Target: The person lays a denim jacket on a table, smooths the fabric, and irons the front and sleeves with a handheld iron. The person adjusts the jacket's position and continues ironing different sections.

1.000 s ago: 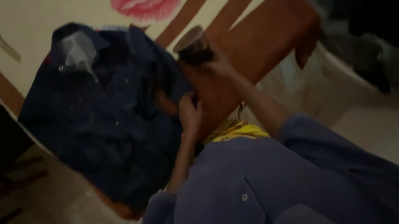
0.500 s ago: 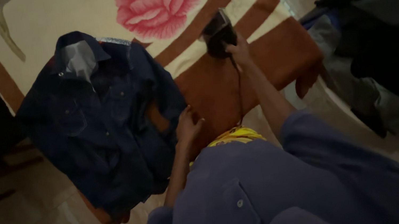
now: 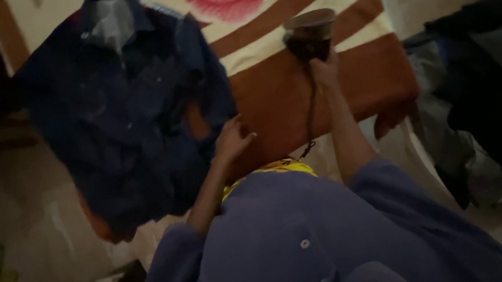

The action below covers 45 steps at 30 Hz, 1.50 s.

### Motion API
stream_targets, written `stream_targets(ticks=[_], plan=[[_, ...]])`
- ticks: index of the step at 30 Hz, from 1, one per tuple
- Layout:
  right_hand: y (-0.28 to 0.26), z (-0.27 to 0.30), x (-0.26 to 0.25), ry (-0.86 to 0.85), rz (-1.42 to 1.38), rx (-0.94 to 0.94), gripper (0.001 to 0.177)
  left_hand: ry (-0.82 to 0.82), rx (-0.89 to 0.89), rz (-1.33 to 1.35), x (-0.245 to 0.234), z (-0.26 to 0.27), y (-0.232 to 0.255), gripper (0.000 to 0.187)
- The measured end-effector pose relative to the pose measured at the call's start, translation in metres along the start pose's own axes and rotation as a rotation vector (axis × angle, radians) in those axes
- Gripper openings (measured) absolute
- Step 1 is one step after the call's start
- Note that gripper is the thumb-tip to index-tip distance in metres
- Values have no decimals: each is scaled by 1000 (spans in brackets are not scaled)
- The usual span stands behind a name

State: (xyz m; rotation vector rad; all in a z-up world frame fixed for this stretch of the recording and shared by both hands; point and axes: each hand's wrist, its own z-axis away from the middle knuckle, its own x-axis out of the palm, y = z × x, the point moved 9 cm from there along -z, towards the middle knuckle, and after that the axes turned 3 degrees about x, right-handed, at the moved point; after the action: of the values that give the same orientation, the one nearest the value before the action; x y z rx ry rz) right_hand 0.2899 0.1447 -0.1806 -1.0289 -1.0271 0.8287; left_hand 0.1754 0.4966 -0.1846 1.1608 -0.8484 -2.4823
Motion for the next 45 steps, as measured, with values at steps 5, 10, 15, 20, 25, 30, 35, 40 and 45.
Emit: stream_targets(ticks=[5, 10, 15, 20, 25, 30, 35, 40, 45], plan=[[-40, 7, 15, 150, 350, -429, 80, 214, 163, 265, -23, 19, -6, 54], [-16, 80, 13, 573, 556, -277, 29, 618, 111, 460, -97, 73, -67, 28], [57, 116, 140, 51, 915, -165, 29, 824, -108, 631, -154, 128, -178, 22], [105, 43, 244, 41, 800, 15, 97, 931, -97, 532, -254, 131, -261, 25], [127, -5, 317, 238, 1091, 43, 138, 994, -70, 300, -365, 78, -326, 49], [176, -11, 344, 81, 1219, 252, 123, 956, -194, -110, -431, 5, -377, 100], [180, 23, 349, -98, 1461, 350, 91, 749, -341, 107, -412, -56, -448, 126], [116, 111, 430, 150, 1637, -515, 115, 454, -177, 424, -326, -76, -399, 86], [168, 116, 422, 28, 1063, 3, 72, 291, -153, 1168, -245, -34, -295, 73]])
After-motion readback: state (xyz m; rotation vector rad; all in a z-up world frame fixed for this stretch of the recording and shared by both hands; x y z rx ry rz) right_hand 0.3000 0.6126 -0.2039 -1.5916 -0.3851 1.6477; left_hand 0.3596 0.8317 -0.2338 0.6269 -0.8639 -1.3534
